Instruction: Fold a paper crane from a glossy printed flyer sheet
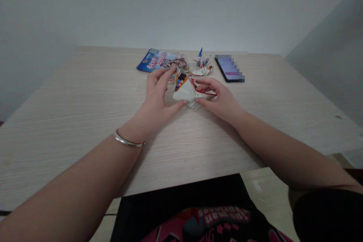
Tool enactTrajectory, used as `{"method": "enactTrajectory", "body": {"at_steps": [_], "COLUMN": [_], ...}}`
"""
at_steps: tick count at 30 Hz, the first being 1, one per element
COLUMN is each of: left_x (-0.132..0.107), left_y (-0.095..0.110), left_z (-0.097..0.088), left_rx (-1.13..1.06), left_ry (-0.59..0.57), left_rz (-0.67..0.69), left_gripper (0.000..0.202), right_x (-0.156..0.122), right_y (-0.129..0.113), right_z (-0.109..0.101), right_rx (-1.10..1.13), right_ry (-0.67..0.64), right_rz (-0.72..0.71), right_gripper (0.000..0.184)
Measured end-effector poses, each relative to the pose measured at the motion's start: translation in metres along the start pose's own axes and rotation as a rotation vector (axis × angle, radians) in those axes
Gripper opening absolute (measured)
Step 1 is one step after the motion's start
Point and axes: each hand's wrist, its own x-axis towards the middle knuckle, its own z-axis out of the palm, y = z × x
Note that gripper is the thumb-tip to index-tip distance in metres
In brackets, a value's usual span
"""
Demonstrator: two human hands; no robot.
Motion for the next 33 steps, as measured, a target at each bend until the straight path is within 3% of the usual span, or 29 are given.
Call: {"method": "enactTrajectory", "body": {"at_steps": [6, 11, 18, 26, 30, 33], "left_x": [0.005, 0.009, 0.011, 0.01, 0.011, 0.012], "left_y": [0.004, 0.003, 0.008, 0.022, 0.024, 0.024], "left_z": [-0.004, -0.009, -0.012, -0.011, -0.012, -0.013], "left_rx": [0.05, 0.145, 0.253, 0.411, 0.481, 0.597], "left_ry": [-0.048, -0.103, -0.191, -0.31, -0.275, -0.25], "left_rz": [0.14, 0.209, 0.155, 0.069, -0.003, -0.022], "left_gripper": [0.082, 0.054, 0.024, 0.02, 0.021, 0.014], "right_x": [-0.001, -0.002, 0.0, 0.0, 0.001, 0.003], "right_y": [0.001, 0.0, 0.002, 0.011, 0.009, 0.007], "right_z": [-0.005, -0.01, -0.019, -0.021, -0.025, -0.028], "right_rx": [0.037, 0.071, -0.137, -0.115, -0.193, -0.313], "right_ry": [-0.01, -0.023, 0.019, 0.043, 0.074, 0.093], "right_rz": [-0.03, -0.091, -0.223, -0.177, -0.232, -0.323], "right_gripper": [0.05, 0.053, 0.053, 0.052, 0.054, 0.045]}}
